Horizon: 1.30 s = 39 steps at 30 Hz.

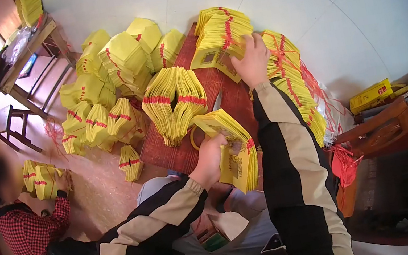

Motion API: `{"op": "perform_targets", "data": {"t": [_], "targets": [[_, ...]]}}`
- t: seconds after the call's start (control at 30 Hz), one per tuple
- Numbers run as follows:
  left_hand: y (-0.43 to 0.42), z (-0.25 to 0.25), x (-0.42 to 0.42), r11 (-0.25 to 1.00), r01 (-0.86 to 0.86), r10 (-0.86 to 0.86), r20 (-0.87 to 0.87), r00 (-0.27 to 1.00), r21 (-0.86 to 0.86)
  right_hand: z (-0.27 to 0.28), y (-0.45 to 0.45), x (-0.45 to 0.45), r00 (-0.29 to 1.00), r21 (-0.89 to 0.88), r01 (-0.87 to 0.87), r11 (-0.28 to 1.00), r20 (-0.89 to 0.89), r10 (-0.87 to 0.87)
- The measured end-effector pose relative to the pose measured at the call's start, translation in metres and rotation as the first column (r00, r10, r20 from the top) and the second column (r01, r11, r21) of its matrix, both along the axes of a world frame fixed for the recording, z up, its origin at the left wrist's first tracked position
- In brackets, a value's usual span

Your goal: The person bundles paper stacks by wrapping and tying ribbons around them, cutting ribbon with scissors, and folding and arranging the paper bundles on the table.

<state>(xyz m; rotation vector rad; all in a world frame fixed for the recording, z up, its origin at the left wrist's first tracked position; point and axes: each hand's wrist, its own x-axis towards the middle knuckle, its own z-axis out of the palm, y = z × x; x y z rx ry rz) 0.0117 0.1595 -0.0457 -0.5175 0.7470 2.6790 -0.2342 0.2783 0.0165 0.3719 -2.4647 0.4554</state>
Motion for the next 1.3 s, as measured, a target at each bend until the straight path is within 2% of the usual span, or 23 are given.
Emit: {"op": "perform_targets", "data": {"t": [0.07,0.17,0.33,0.5,0.57,0.6,0.67,0.7,0.77,0.8,0.83,0.9,0.97,1.0,1.03,1.07,1.1,1.13,1.2,1.23,1.3], "targets": [[0.000,0.000,0.000,1.000,0.009,-0.009,-0.016,1.000,0.001,-0.006,0.002,0.003,0.999,0.262,-0.031,0.965,0.015,0.028],[0.001,0.003,0.000,1.000,0.024,-0.023,-0.032,0.999,0.012,-0.022,0.002,0.010,0.997,0.342,-0.022,0.939,-0.061,0.046],[0.000,0.006,0.001,0.999,0.038,-0.038,-0.033,0.999,-0.009,-0.043,-0.001,0.031,0.996,0.409,0.005,0.913,-0.085,0.033],[-0.001,0.009,0.000,1.000,0.023,-0.024,-0.062,0.998,-0.021,-0.042,-0.001,0.040,0.989,0.478,-0.022,0.878,-0.115,0.088],[-0.001,0.009,-0.001,1.000,0.020,-0.021,-0.049,0.999,-0.016,-0.028,-0.005,0.043,0.987,0.457,-0.143,0.878,0.133,0.092],[-0.001,0.008,-0.001,1.000,0.020,-0.020,-0.034,0.999,-0.012,-0.027,-0.009,0.042,0.987,0.458,-0.145,0.877,0.131,0.094],[0.000,0.001,-0.002,1.000,0.018,-0.018,-0.053,0.998,0.000,-0.025,-0.016,0.042,0.921,0.249,-0.022,0.968,0.382,-0.077],[0.000,0.002,-0.003,1.000,0.021,-0.020,-0.071,0.997,0.010,-0.024,-0.013,0.037,0.921,0.252,-0.020,0.968,0.381,-0.080],[0.003,0.004,-0.003,1.000,0.013,-0.012,-0.064,0.998,0.006,-0.020,-0.005,0.029,0.975,0.098,-0.017,0.995,0.222,-0.005],[0.004,0.006,-0.004,1.000,0.003,-0.003,-0.055,0.998,-0.001,0.003,-0.005,0.037,0.961,-0.003,0.025,1.000,0.275,-0.024],[0.005,0.007,-0.004,1.000,0.009,-0.009,-0.057,0.998,0.003,0.013,0.006,0.034,0.968,0.006,-0.010,1.000,0.249,0.008],[0.008,0.009,-0.004,1.000,-0.015,0.016,-0.071,0.997,0.006,0.041,0.030,0.047,0.987,-0.184,-0.031,0.983,0.149,0.059],[0.009,0.018,-0.004,1.000,-0.003,0.004,-0.046,0.999,0.012,0.095,0.052,0.077,0.925,-0.272,0.114,0.955,0.381,-0.002],[0.011,0.014,-0.005,0.999,-0.017,0.013,-0.080,0.997,-0.048,0.104,0.073,0.092,0.902,-0.581,0.086,0.809,0.390,0.184],[0.012,0.010,-0.006,0.993,-0.034,0.022,-0.113,0.993,-0.109,0.108,0.088,0.109,0.872,-0.822,0.081,0.563,0.332,0.360],[0.014,0.006,-0.005,0.987,-0.067,0.052,-0.103,0.993,-0.146,0.125,0.090,0.140,0.853,-0.889,0.098,0.447,0.306,0.422],[0.017,-0.008,-0.008,0.974,-0.093,0.074,-0.101,0.992,-0.204,0.137,0.091,0.171,0.834,-0.939,0.126,0.321,0.276,0.478],[0.017,-0.010,-0.007,0.960,-0.094,0.074,-0.085,0.994,-0.263,0.131,0.096,0.195,0.832,-0.937,0.146,0.319,0.291,0.473],[0.019,-0.003,-0.008,0.928,-0.092,0.075,-0.060,0.995,-0.362,0.122,0.100,0.229,0.862,-0.921,0.271,0.279,0.362,0.355],[0.020,-0.003,-0.007,0.926,-0.086,0.070,-0.055,0.996,-0.367,0.105,0.106,0.240,0.803,-0.908,0.272,0.319,0.397,0.445],[0.019,-0.005,-0.008,0.902,-0.089,0.043,-0.117,0.992,-0.423,0.067,0.107,0.253,0.728,-0.844,0.309,0.439,0.506,0.462]]}}
